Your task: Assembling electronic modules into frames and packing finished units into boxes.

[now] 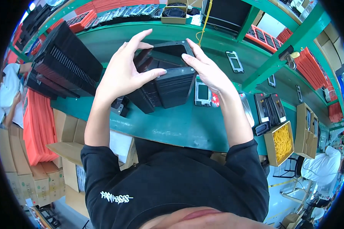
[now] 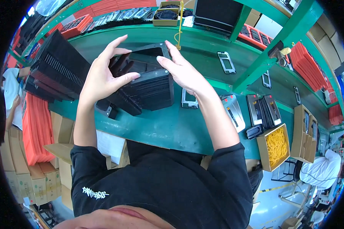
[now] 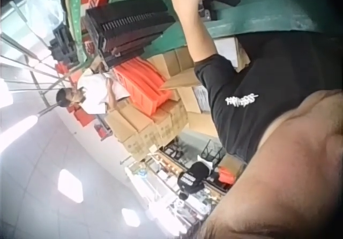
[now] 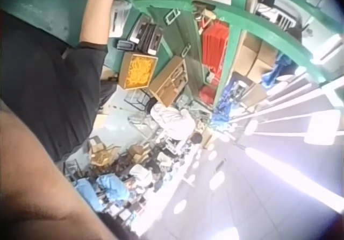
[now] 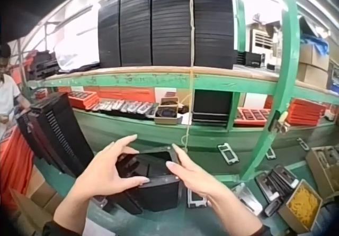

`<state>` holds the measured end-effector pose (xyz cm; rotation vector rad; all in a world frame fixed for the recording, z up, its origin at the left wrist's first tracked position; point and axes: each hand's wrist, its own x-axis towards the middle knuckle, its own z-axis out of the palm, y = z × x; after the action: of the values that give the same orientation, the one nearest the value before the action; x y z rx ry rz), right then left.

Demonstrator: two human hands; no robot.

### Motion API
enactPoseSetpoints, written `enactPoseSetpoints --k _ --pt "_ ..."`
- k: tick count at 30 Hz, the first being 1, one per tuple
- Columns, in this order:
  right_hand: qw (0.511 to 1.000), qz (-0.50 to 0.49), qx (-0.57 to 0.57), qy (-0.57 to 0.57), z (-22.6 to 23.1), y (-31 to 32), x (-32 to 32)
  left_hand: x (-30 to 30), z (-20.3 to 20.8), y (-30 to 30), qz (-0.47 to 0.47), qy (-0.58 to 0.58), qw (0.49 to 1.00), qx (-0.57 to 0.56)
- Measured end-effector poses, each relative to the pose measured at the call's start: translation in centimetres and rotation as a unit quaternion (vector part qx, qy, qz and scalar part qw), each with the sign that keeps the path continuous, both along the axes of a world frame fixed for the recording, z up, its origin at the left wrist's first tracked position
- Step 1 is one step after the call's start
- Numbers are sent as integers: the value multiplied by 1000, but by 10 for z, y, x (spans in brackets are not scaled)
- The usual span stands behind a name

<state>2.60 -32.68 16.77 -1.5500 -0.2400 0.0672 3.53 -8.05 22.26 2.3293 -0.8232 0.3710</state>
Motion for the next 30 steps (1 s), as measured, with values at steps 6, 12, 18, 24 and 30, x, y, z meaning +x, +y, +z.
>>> enactPoseSetpoints --k 6,12,18,24,30 --pt "998 31 -47 -39 -3 -8 9 0 -1 9 -17 -28 999 -38" --pt "977 2 -158 -140 1 -9 7 -5 -7 55 10 13 999 50" --pt "939 -11 -322 -119 30 -4 -6 4 -14 73 -52 179 981 -57" --pt "952 -32 -223 -208 7 -22 4 -1 -22 64 -40 181 979 -86" --pt "968 -209 -90 -110 -31 -34 53 11 -32 63 -103 191 972 -86"
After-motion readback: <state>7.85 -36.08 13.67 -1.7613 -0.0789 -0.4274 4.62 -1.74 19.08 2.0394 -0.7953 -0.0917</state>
